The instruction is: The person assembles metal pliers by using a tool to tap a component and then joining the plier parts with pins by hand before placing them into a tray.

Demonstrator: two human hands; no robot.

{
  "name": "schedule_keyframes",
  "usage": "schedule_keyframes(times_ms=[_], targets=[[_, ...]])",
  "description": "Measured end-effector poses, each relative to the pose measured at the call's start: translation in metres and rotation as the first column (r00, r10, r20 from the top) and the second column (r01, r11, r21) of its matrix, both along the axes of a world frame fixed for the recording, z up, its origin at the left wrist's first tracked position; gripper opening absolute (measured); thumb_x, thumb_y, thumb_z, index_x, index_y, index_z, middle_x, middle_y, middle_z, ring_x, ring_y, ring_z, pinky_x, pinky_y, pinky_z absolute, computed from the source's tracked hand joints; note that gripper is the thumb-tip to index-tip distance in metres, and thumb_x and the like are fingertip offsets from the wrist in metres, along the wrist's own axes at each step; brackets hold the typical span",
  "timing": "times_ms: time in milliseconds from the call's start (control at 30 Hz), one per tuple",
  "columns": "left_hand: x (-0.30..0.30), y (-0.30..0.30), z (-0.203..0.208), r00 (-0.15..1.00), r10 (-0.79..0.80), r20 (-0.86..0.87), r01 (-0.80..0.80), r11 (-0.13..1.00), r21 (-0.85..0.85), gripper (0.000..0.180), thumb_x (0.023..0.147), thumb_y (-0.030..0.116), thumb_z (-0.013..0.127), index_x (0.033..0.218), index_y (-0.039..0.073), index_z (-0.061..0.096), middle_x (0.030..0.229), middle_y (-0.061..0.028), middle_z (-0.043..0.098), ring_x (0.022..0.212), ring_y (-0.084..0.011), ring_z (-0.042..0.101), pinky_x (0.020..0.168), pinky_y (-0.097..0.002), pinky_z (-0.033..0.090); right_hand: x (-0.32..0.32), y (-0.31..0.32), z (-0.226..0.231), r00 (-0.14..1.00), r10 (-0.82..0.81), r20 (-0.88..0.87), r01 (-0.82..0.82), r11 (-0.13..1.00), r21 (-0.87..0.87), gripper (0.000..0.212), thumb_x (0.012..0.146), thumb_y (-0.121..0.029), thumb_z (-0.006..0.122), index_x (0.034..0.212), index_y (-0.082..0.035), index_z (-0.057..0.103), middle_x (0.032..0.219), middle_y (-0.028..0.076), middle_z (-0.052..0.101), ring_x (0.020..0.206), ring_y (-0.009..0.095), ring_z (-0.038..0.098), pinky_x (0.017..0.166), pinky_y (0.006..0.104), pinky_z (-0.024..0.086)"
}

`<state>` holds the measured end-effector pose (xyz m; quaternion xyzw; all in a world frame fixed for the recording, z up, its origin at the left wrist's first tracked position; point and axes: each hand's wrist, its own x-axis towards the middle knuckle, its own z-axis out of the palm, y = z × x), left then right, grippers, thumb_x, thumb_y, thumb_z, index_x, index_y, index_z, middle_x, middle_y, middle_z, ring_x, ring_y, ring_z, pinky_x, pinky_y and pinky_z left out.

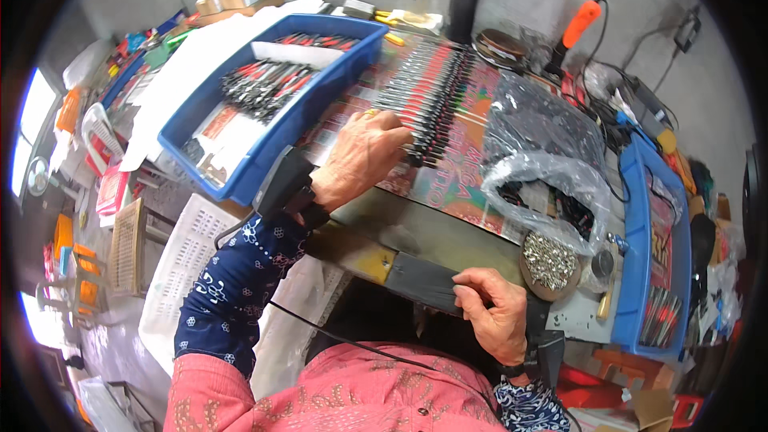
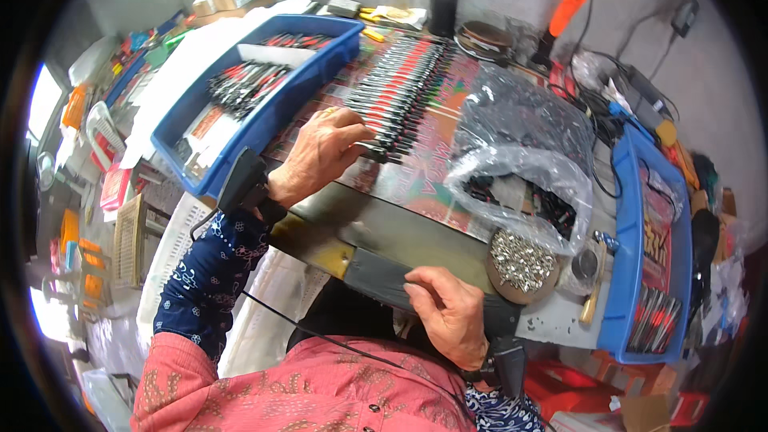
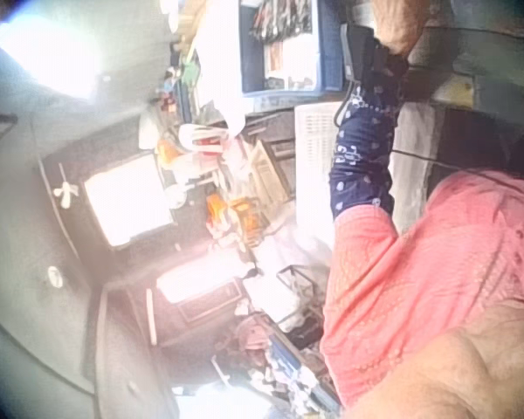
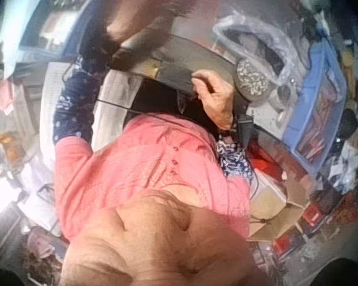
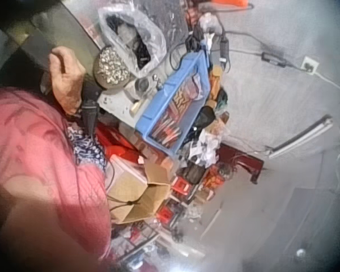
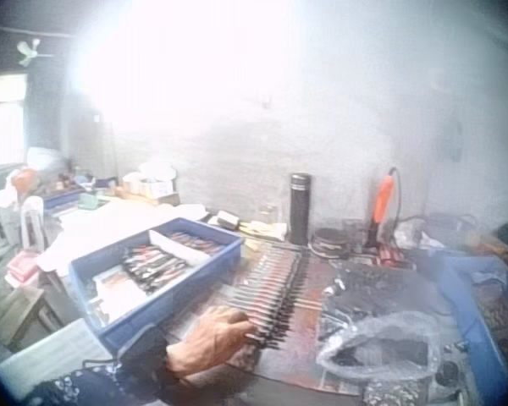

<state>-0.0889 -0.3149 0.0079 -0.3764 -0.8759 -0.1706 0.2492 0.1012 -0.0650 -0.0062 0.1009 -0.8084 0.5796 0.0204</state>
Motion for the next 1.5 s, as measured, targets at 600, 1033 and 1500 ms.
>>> schedule_keyframes(times_ms=[600,1033,1500], targets=[[-0.052,-0.127,0.060,0.871,0.492,-0.006,-0.491,0.870,0.045,0.014,0.088,0.016,0.059,0.081,0.010,0.070,0.075,-0.0188,0.066,0.076,-0.0386,0.067,0.067,-0.0485,0.052,-0.013,0.001,0.071,0.946,0.170,-0.275,-0.055,0.923,0.381,0.013,0.082,-0.002,0.073,0.093,0.001,0.067,0.078,0.012,0.067,0.059,0.021,0.063,0.055,0.0307,0.049],[-0.103,-0.139,0.033,0.859,0.512,-0.002,-0.507,0.850,-0.142,0.016,0.080,0.018,0.064,0.075,0.003,0.070,0.068,-0.0220,0.066,0.066,-0.0387,0.068,0.063,-0.0466,0.054,-0.003,0.017,0.071,0.980,0.131,-0.151,-0.046,0.883,0.468,0.012,0.082,-0.002,0.073,0.092,0.002,0.066,0.079,0.014,0.067,0.062,0.024,0.064,0.056,0.0324,0.049],[-0.147,-0.181,0.004,0.795,0.602,0.077,-0.592,0.797,-0.121,0.055,0.080,0.047,0.073,0.073,-0.006,0.061,0.067,-0.0254,0.057,0.062,-0.0312,0.056,0.057,-0.0472,0.041,0.006,0.055,0.064,0.946,0.102,-0.309,0.074,0.858,0.508,0.017,0.086,-0.010,0.072,0.097,0.000,0.065,0.086,0.016,0.068,0.073,0.032,0.067,0.064,0.0385,0.052]])
